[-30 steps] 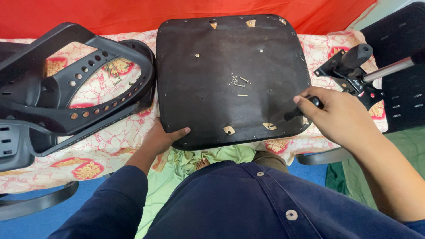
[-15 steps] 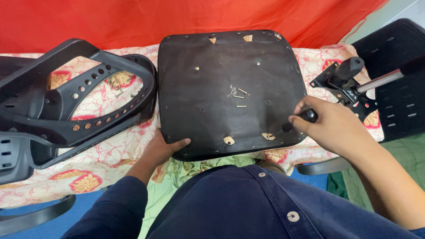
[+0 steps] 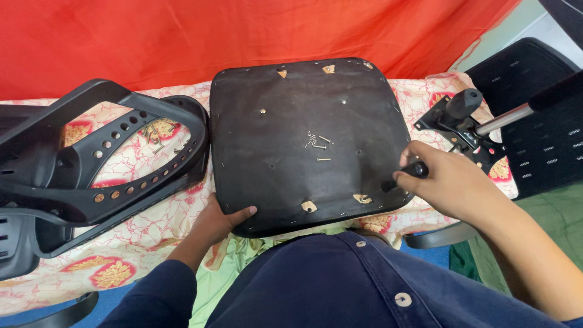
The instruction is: The person uses a screwdriver to fasten screws into the underside of a black chair seat. They hold the seat steady with one hand while turning the screwdriver with the other, working on multiple screw holes.
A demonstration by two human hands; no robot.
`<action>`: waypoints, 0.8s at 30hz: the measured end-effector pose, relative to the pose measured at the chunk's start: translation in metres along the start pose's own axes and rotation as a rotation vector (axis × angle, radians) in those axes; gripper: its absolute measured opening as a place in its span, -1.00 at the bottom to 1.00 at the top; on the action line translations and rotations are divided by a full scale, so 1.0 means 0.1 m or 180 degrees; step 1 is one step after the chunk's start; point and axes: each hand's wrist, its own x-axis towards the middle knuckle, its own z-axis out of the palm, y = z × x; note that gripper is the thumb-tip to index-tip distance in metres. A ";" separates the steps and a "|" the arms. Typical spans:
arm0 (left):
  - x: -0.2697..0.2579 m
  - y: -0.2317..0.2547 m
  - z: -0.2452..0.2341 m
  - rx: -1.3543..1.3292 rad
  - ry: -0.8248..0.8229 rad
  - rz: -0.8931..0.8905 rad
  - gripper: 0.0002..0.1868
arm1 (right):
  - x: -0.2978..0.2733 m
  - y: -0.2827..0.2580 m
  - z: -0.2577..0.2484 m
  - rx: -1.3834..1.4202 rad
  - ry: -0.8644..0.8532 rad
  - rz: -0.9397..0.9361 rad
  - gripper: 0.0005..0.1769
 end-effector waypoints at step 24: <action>-0.12 -0.01 0.02 -0.0236 0.0148 0.0112 0.18 | -0.12 0.02 0.04 -0.0211 -0.0333 0.0320 -0.50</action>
